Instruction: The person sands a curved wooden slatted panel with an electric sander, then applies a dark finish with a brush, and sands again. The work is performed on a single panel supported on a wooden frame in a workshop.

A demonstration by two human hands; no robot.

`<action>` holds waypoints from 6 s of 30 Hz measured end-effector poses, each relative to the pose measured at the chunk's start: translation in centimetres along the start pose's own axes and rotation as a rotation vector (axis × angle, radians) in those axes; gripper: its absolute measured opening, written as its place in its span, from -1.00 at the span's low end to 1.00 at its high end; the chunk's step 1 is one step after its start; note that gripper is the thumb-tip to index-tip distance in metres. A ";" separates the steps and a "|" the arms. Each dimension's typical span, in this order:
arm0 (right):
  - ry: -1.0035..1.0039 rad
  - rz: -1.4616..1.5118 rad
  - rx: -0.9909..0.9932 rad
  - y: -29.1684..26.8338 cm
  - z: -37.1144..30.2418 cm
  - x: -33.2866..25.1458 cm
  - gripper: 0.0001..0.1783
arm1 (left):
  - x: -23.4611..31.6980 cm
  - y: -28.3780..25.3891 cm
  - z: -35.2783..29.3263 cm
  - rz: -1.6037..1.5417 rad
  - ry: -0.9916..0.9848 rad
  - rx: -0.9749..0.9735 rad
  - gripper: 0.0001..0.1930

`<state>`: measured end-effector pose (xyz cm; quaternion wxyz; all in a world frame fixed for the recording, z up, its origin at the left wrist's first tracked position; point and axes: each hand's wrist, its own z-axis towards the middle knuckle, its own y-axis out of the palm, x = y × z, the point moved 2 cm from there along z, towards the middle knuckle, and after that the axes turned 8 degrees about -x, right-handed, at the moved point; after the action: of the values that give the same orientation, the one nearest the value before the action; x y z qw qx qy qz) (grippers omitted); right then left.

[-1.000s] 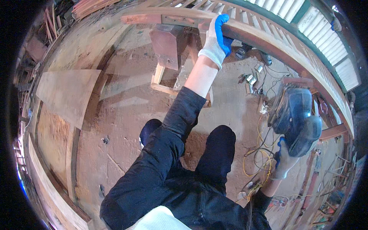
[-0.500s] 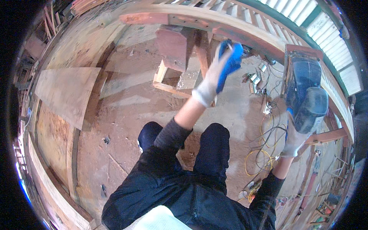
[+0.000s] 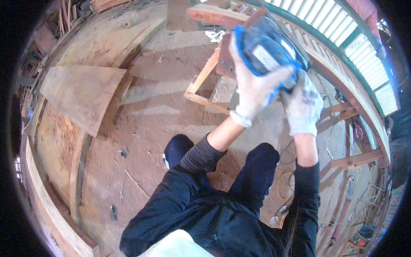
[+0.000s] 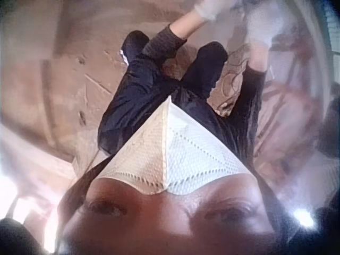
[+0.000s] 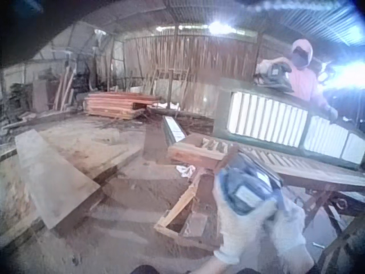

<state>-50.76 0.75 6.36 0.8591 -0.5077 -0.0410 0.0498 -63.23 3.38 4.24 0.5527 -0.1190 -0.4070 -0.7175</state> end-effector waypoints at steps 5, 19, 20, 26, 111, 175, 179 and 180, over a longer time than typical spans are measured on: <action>-0.205 -0.228 -0.025 -2.0 4.6 -7.2 -0.35 | 2.4 -4.9 3.7 -0.278 0.004 0.297 0.00; -0.303 -0.023 -0.198 -3.3 5.0 -8.6 -0.06 | 2.6 -6.4 3.2 -0.247 -0.048 0.285 0.02; -0.222 -0.108 -0.353 -3.6 5.7 -10.7 -0.05 | 1.6 -8.3 3.8 -0.147 -0.033 0.339 0.00; -0.360 -0.099 -0.286 -1.1 5.3 -11.5 -0.04 | 2.1 -10.1 2.8 -0.144 -0.083 0.386 -0.01; 0.146 1.660 -0.049 11.6 -4.7 11.8 -0.57 | -3.1 9.5 -3.1 0.415 0.164 -0.419 0.02; 0.078 0.680 0.415 2.9 -4.4 7.6 -0.26 | -8.2 -22.1 20.8 -0.552 -0.206 0.166 -0.61; 0.147 1.206 0.215 2.1 -1.0 3.4 -0.03 | -9.3 -19.7 20.3 -0.550 -0.237 0.188 -0.54; 0.127 0.996 0.196 1.3 -0.6 3.3 0.06 | -9.3 -20.1 20.5 -0.549 -0.233 0.186 -0.52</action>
<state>-47.51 1.23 4.98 0.7755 -0.3848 0.2633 0.4257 -83.46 25.64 2.49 0.2965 -0.0350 -0.5484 -0.7811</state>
